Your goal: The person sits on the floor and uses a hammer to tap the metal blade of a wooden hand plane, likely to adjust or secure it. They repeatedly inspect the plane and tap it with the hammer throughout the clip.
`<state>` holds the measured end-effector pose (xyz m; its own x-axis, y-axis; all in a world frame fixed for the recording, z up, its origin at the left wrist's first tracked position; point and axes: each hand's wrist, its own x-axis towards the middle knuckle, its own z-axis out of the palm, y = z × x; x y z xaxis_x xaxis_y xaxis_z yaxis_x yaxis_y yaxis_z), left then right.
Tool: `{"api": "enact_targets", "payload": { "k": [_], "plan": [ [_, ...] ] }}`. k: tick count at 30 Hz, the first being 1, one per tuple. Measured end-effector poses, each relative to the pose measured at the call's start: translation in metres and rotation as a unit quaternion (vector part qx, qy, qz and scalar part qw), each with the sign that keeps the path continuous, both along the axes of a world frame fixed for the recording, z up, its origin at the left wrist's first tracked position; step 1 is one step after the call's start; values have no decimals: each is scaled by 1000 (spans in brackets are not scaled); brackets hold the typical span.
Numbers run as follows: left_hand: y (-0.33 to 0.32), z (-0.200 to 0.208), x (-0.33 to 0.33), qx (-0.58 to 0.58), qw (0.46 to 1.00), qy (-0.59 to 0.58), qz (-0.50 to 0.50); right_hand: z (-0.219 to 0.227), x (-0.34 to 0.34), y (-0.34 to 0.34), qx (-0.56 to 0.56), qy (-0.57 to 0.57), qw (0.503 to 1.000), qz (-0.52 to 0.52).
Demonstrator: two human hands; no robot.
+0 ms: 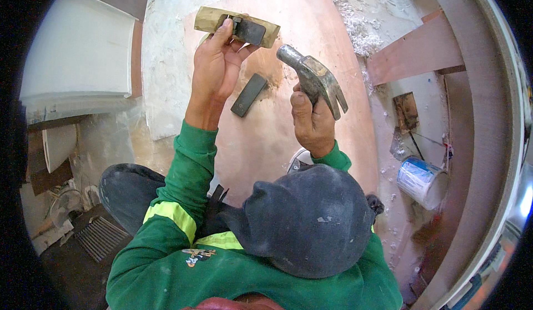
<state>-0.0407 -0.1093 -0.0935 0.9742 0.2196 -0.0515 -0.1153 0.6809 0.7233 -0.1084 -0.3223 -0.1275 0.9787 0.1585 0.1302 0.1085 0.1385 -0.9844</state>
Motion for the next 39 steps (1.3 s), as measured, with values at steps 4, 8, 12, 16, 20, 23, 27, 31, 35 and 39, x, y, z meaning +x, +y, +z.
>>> {"api": "enact_targets", "payload": {
  "k": [4,8,12,16,20,23,27,31,35,39],
  "plan": [
    [-5,1,-3,-2,1000,14,-3,4,8,12,-16,-41,999,-10],
    [-9,3,-7,-3,1000,-4,-9,-3,16,14,-81,-52,995,-12],
    [-10,2,-7,-18,1000,1,-6,5,11,14,-39,-27,999,-9],
    [-8,0,-10,-12,1000,14,-1,-7,12,14,-66,-52,996,2],
    [-8,1,-9,14,1000,25,-7,-3,8,13,-42,-31,999,-7],
    [1,-1,-7,114,990,48,-61,11,11,-6,-26,-7,1000,9],
    [10,-1,-10,195,970,84,-122,32,32,-36,-232,-149,961,33],
    [-2,-2,-13,104,979,57,-163,60,34,-39,-345,-282,893,61],
    [-4,2,-14,141,974,60,-169,63,29,-40,-364,-315,872,89],
    [-5,22,-18,194,965,78,-160,75,29,-41,-342,-330,874,105]
  ]
}}
